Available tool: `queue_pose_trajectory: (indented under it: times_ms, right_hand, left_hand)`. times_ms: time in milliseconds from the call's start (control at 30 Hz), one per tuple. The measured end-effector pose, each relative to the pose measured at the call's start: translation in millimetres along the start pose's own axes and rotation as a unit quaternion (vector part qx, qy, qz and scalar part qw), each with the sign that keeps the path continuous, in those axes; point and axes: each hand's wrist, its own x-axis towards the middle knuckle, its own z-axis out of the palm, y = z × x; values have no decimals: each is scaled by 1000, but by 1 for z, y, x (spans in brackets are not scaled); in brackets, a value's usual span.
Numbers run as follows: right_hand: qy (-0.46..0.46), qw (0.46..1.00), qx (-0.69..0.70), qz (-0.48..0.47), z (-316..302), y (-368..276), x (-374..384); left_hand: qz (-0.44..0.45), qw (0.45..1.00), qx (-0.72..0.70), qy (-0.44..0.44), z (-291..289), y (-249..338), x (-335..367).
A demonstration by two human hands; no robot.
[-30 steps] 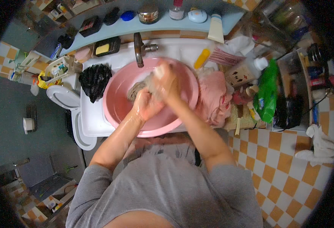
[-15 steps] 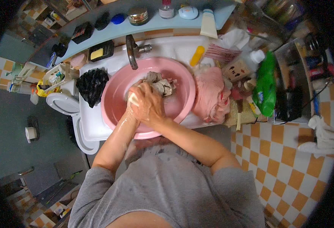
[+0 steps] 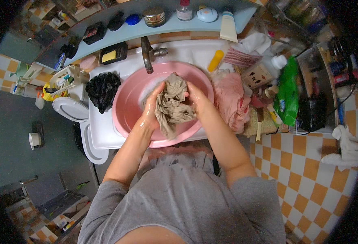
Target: The person hand washes a beige cloth and a pink garment in a pink basin using a bar of soap. They scrub, rinse, and wring the items repeatedly under running water.
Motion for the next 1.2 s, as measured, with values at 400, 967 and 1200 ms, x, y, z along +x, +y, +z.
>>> queue_pose_trajectory:
  times_ms: [400, 967, 1200]
  right_hand:
    - [43, 719, -456, -524, 86, 31, -55]
    - [138, 567, -661, -472, 93, 69, 2]
    - [152, 528, -697, -462, 115, 81, -28]
  left_hand:
    - [-8, 984, -157, -83, -28, 11, 2]
    - [51, 983, -159, -71, -68, -19, 28]
    - [228, 932, -173, -224, -78, -33, 52]
